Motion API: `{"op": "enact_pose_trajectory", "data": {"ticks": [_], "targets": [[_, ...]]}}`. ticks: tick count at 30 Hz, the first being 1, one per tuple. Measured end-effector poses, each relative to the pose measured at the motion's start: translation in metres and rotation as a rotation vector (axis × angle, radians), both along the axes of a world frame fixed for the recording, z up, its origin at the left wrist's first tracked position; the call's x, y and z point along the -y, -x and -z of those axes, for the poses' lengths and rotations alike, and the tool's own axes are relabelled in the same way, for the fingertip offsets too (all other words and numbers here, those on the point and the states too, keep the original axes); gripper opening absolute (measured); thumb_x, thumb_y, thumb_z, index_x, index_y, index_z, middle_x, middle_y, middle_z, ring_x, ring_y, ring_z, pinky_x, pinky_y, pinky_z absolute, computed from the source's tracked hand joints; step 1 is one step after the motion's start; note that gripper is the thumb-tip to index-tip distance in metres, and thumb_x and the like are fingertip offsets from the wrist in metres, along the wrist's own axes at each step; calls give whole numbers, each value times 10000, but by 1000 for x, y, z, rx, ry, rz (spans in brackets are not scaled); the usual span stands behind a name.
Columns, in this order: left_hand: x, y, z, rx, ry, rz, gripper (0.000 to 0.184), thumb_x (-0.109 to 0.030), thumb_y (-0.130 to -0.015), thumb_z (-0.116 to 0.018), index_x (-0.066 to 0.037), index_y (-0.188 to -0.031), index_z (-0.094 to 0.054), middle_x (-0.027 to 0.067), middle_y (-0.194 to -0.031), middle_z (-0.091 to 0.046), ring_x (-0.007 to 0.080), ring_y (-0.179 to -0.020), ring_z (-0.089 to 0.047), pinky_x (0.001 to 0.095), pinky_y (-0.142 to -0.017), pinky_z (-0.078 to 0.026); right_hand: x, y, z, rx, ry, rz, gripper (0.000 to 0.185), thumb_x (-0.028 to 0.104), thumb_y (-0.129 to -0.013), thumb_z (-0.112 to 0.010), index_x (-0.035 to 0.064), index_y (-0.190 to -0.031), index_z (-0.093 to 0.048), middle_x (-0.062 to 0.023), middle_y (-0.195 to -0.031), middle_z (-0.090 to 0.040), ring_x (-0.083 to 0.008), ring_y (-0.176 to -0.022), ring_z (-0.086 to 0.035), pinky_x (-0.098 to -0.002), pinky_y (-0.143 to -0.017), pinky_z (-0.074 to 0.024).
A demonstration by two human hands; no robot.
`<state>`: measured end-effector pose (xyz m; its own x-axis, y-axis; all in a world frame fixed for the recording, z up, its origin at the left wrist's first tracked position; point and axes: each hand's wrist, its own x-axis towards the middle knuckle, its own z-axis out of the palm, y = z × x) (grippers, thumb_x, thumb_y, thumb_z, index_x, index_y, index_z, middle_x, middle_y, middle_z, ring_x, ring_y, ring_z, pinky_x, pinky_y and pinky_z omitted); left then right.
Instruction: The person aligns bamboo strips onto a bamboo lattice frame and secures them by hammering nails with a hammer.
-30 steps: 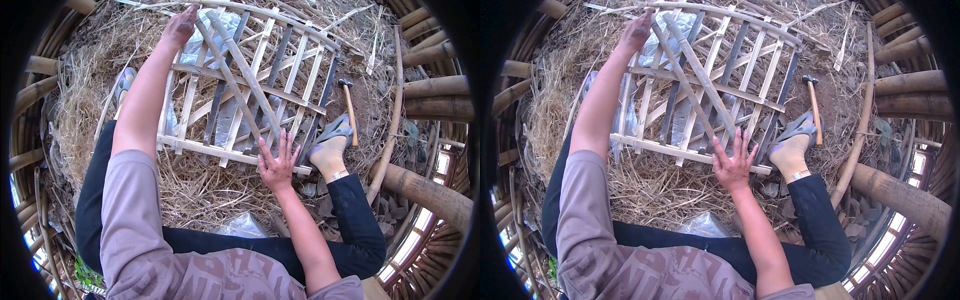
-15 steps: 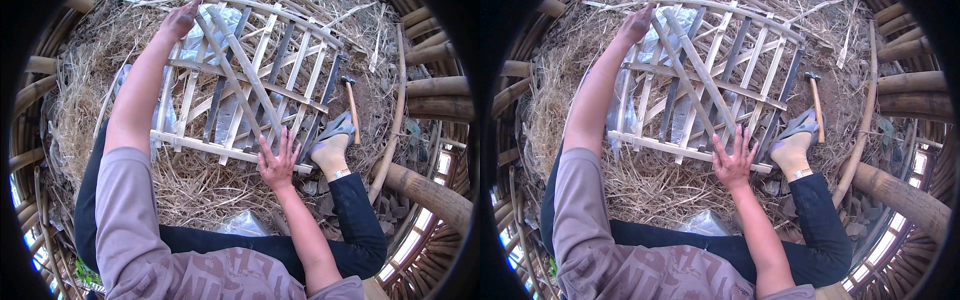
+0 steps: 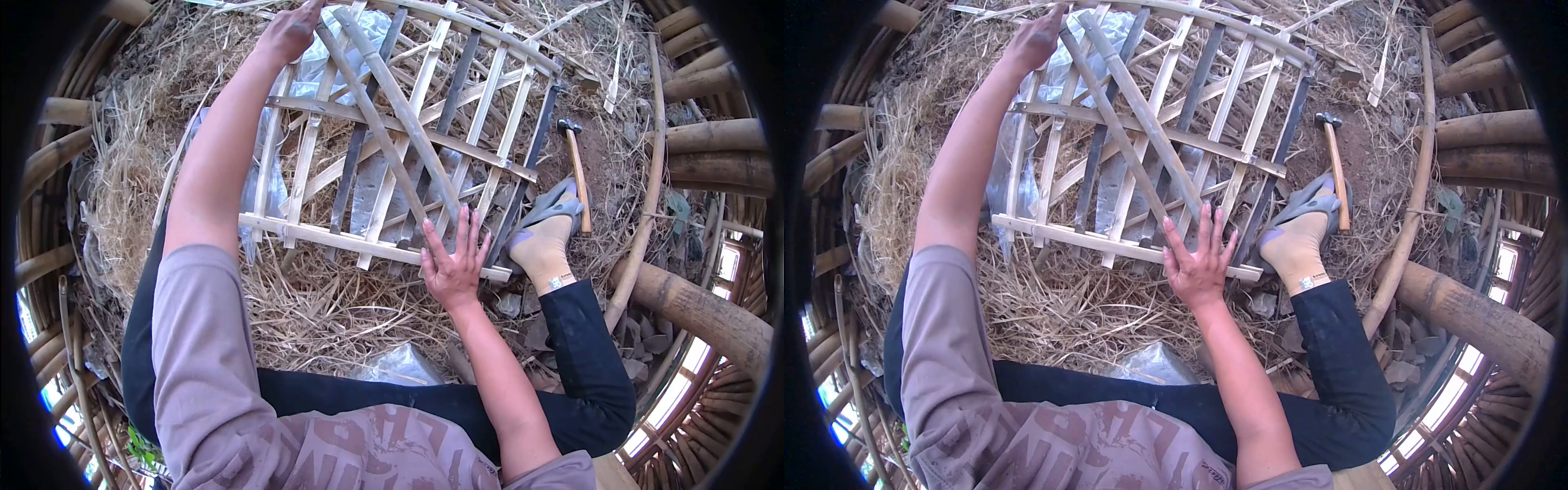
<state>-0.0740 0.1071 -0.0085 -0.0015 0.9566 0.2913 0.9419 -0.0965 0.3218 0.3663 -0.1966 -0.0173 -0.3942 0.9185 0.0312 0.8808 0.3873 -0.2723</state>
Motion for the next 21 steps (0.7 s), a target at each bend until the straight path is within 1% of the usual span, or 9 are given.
{"op": "enact_pose_trajectory", "data": {"ticks": [3, 6, 9, 10, 13, 14, 16, 17, 21], "targets": [[22, -19, -33, 43, 113, -57, 438, -74, -981, -508, -57, -1418, -529, 236, -1239, -686, 407, -1149, -659, 457, -958, -534, 0, -1, 0, -4, -5, -2, 586, 389, -952, -635, 443, -1518, -491, -237, -1682, -241, -467, -1554, -214, -749, -1169, -165], [7, 0, 1, -213, -212, 106, 340, -53, -1003, -418, -67, -1336, -487, 239, -1103, -718, 453, -983, -692, 554, -870, -548, 0, 1, -2, -18, -2, 3, 585, 386, -954, -634, 442, -1518, -490, -233, -1683, -240, -468, -1553, -215, -751, -1168, -165], [28, -13, -29, -194, -36, -24, 458, -57, -975, -455, -72, -1429, -516, 191, -1222, -713, 405, -1109, -678, 534, -1109, -447, 1, 1, -3, -20, -1, 7, 587, 385, -956, -636, 441, -1521, -488, -232, -1682, -242, -463, -1554, -218, -754, -1167, -164], [39, -25, -45, 5, -30, -127, 394, -99, -995, -475, -21, -1378, -520, 229, -1033, -745, 416, -990, -710, 551, -1018, -489, 0, 1, -3, -27, -12, 6, 585, 384, -958, -635, 440, -1521, -487, -230, -1683, -242, -459, -1555, -216, -753, -1167, -163], [73, -59, -63, 392, -93, -393, 342, -96, -1002, -482, 18, -1323, -515, 221, -907, -741, 353, -869, -732, 523, -882, -541, 1, 1, -2, -43, -33, 8, 578, 383, -964, -632, 437, -1522, -487, -220, -1687, -235, -447, -1562, -204, -753, -1168, -160], [81, -64, -44, 437, -256, -423, 324, -68, -995, -489, 27, -1303, -510, 190, -853, -732, 306, -819, -730, 480, -818, -556, 2, 0, -3, -40, -35, 8, 576, 384, -966, -632, 435, -1522, -488, -216, -1690, -229, -442, -1566, -196, -752, -1169, -160], [103, -86, -28, 661, -411, -492, 269, -23, -985, -499, 29, -1248, -521, 147, -808, -726, 243, -748, -725, 397, -726, -568, 3, 1, -3, -37, -39, 7, 574, 386, -969, -630, 435, -1523, -485, -208, -1696, -215, -435, -1572, -178, -753, -1169, -158], [127, -113, -33, 845, -391, -529, 235, -5, -983, -504, 21, -1214, -537, 135, -817, -729, 226, -727, -723, 357, -699, -565, 4, 1, -3, -36, -37, 8, 576, 388, -971, -629, 438, -1525, -480, -204, -1699, -208, -432, -1575, -167, -753, -1170, -156], [189, -191, -19, 1138, -297, -465, 117, -8, -1005, -544, 27, -1110, -583, 107, -847, -729, 176, -710, -719, 305, -690, -573, 2, -2, 2, -47, -51, 2, 591, 403, -971, -626, 452, -1535, -456, -198, -1704, -190, -429, -1581, -142, -759, -1170, -151]]}}
